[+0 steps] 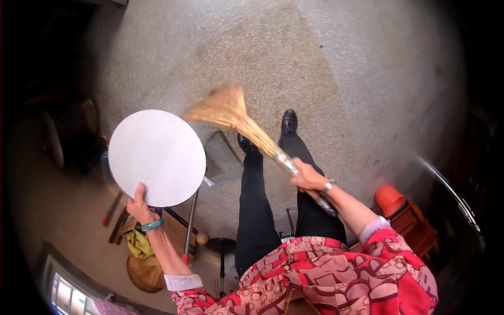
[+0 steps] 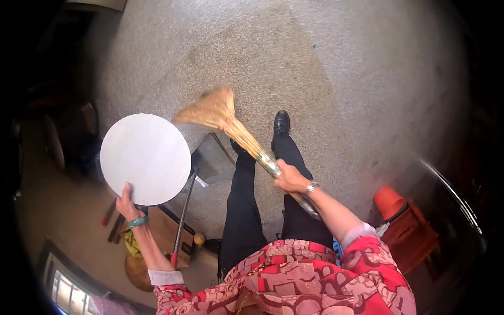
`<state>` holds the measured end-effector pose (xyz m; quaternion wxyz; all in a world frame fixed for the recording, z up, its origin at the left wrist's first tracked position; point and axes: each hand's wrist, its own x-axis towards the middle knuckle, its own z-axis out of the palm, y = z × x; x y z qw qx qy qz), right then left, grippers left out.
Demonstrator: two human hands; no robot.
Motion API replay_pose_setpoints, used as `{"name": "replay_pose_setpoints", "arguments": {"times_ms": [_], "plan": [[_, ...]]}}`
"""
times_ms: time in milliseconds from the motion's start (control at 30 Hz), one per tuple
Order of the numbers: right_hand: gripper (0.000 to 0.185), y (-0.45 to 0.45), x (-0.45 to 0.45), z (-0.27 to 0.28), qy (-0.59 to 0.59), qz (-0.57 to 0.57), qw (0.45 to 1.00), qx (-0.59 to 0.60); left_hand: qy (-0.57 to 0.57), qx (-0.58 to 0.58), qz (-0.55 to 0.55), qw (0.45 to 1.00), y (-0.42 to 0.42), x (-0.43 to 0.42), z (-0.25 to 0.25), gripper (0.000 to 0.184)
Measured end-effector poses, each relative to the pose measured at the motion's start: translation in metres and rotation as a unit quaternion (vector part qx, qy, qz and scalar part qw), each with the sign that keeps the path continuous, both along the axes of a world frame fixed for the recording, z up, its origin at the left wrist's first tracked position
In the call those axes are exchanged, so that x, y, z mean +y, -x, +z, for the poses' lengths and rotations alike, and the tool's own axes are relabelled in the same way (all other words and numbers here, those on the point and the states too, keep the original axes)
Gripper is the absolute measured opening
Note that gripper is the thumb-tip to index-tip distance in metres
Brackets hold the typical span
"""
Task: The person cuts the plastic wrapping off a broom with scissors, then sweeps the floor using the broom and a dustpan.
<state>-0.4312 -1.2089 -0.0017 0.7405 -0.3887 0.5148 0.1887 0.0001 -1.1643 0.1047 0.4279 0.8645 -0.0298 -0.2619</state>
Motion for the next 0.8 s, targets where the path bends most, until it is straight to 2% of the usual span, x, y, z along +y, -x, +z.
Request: {"name": "replay_pose_setpoints", "arguments": {"times_ms": [67, 100, 167, 200, 267, 367, 400, 467, 533, 667, 733, 800], "plan": [[0.056, 0.032, 0.000, 0.037, -0.046, -0.054, 0.997, 0.001, -0.002, 0.000, -0.015, 1.000, 0.004, -0.005, 0.003, 0.033], [0.056, 0.047, 0.005, 0.052, -0.045, -0.057, 0.997, 0.003, 0.001, -0.011, -0.035, 0.999, 0.007, -0.010, 0.002, 0.033], [0.060, 0.068, 0.014, 0.077, 0.045, -0.098, 0.992, 0.058, 0.014, -0.020, -0.066, 0.998, 0.012, -0.025, -0.004, 0.031], [0.060, 0.072, 0.014, 0.085, 0.044, -0.103, 0.992, 0.062, 0.014, -0.016, -0.071, 0.997, 0.013, -0.033, -0.011, 0.031], [0.053, 0.082, 0.011, 0.091, 0.030, -0.205, 0.965, 0.162, -0.017, 0.005, -0.075, 0.997, 0.019, -0.053, -0.033, 0.028], [0.048, 0.109, 0.017, 0.049, 0.100, -0.288, 0.927, 0.216, 0.060, 0.059, -0.103, 0.991, 0.054, -0.096, -0.070, 0.031], [0.045, 0.118, 0.014, 0.035, 0.109, -0.319, 0.912, 0.232, 0.042, 0.076, -0.111, 0.990, 0.065, -0.111, -0.084, 0.035], [0.038, 0.141, 0.010, 0.017, 0.099, -0.367, 0.882, 0.278, 0.050, 0.131, -0.097, 0.985, 0.092, -0.143, -0.116, 0.043], [0.035, 0.164, 0.028, 0.010, 0.085, -0.393, 0.870, 0.286, 0.101, 0.211, -0.093, 0.968, 0.110, -0.158, -0.159, 0.039], [0.035, 0.210, 0.073, -0.018, -0.025, -0.367, 0.861, 0.352, 0.129, 0.314, -0.101, 0.935, 0.172, -0.217, -0.252, 0.033], [0.036, 0.211, 0.104, -0.002, -0.069, -0.421, 0.839, 0.337, 0.162, 0.366, -0.116, 0.909, 0.199, -0.236, -0.249, 0.028], [0.038, 0.211, 0.116, -0.009, -0.088, -0.419, 0.832, 0.351, 0.145, 0.406, -0.108, 0.896, 0.223, -0.251, -0.280, 0.024]]}}
